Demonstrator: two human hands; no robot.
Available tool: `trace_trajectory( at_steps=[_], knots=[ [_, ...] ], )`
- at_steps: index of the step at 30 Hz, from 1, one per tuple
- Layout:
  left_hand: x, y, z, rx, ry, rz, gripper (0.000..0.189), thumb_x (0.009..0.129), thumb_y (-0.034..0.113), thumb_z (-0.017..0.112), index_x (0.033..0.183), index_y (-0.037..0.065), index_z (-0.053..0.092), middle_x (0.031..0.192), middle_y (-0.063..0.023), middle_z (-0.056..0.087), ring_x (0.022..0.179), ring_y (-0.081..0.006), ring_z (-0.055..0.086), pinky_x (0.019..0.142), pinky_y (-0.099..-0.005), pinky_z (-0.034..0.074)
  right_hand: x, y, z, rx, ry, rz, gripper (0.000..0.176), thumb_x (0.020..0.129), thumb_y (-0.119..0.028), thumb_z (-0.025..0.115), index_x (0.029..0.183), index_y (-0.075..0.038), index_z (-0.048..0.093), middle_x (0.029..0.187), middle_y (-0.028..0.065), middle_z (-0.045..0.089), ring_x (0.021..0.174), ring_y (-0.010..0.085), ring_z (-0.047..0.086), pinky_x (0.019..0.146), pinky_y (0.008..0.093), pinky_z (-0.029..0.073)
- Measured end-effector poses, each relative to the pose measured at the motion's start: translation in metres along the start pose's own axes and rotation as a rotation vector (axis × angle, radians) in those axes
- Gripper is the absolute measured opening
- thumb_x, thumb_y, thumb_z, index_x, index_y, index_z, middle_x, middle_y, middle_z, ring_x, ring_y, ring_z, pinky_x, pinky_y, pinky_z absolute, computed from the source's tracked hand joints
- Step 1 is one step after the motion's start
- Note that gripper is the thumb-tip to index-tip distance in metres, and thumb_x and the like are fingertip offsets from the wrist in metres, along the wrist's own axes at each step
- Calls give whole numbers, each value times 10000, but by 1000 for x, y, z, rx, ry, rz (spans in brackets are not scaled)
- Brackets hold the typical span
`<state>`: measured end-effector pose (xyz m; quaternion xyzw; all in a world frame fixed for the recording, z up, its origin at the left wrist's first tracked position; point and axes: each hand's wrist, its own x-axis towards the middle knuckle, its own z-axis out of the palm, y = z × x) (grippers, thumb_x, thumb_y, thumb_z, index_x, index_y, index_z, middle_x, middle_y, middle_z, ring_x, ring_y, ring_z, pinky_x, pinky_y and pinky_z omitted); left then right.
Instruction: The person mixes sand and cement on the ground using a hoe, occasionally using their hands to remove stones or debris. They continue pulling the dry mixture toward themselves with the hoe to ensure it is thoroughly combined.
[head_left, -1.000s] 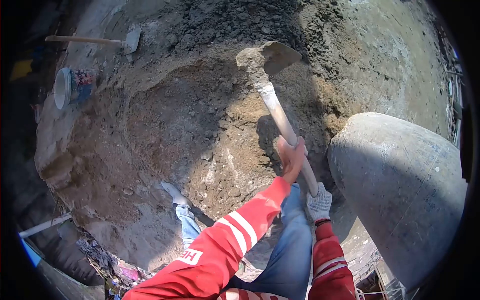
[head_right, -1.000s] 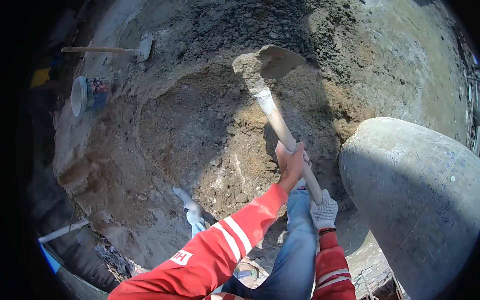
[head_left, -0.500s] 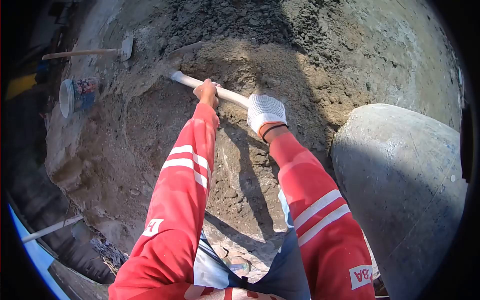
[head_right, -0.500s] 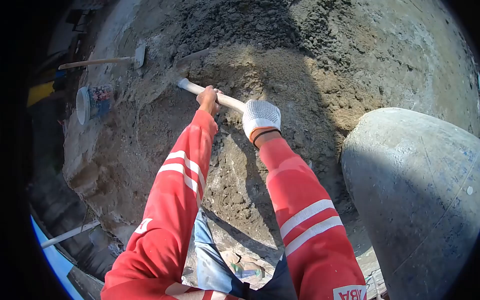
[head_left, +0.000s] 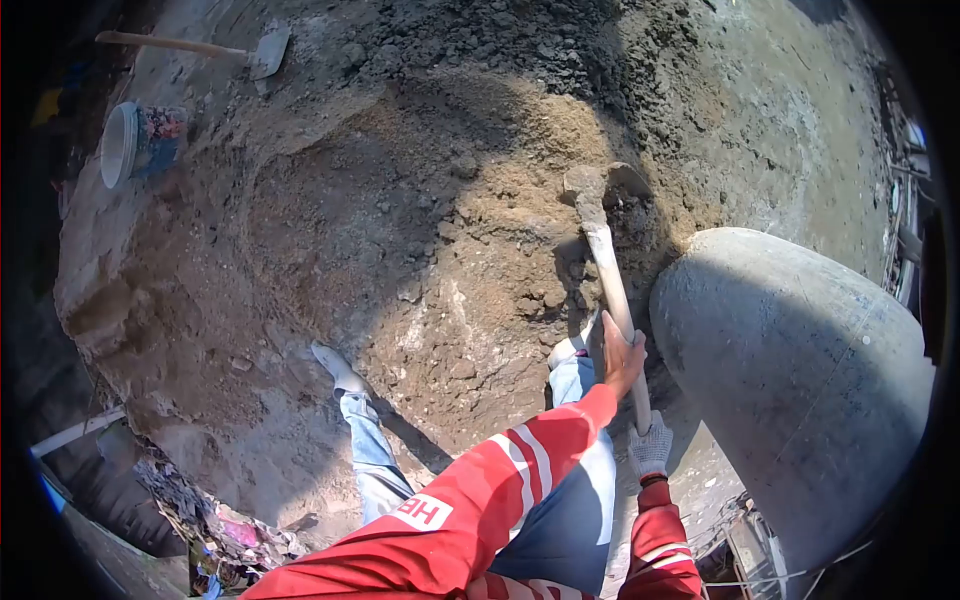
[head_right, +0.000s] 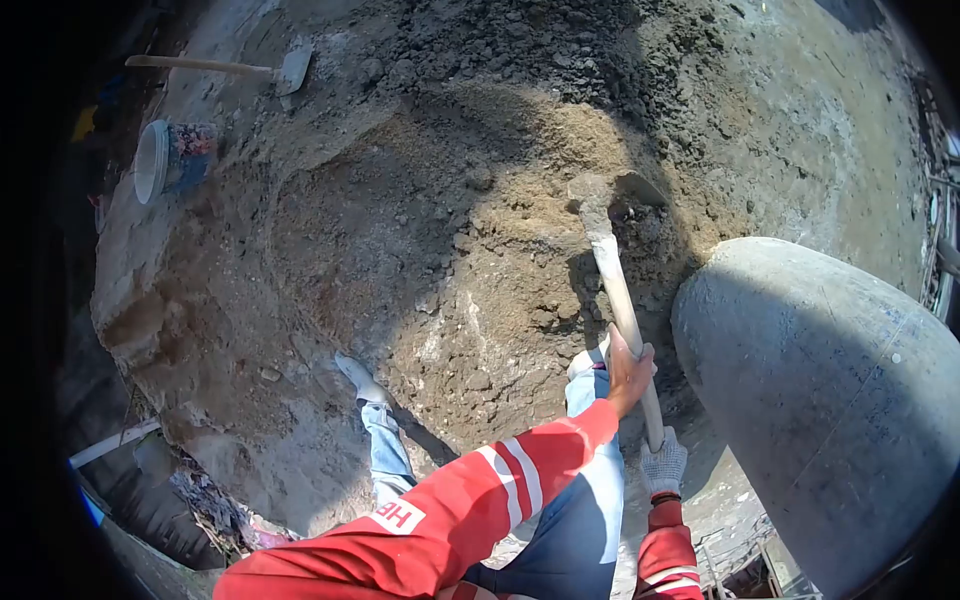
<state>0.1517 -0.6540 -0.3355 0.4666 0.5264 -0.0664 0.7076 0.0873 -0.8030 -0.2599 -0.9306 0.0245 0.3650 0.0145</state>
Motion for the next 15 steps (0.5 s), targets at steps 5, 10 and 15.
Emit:
trace_trajectory(
  at_steps=[5, 10, 15],
  knots=[
    [12, 66, -80, 42, 225, 239, 745, 863, 148, 617, 1395, -122, 170, 944, -213, 559, 611, -225, 610, 585, -346, 516, 36, -73, 24, 208, 16, -350, 221, 762, -153, 699, 884, -35, 558, 757, 215, 627, 744, 417, 625, 632, 441, 496],
    [135, 157, -210, 100, 630, 600, 665, 894, 123, 584, 1357, -126, 177, 721, -125, 546, 458, -182, 540, 426, -315, 467, 77, -257, 18, 142, -39, -574, 279, 806, -251, 681, 966, -81, 529, 741, 168, 637, 719, 377, 648, 652, 459, 513],
    [168, 152, -279, 295, 467, 155, 399, 870, 81, 583, 1160, -48, 342, 791, -176, 595, 560, -220, 604, 524, -394, 535, 3, -303, 83, 106, -345, -353, 347, 848, -267, 585, 1103, -34, 553, 839, 241, 637, 813, 396, 651, 722, 485, 523]
  ],
)
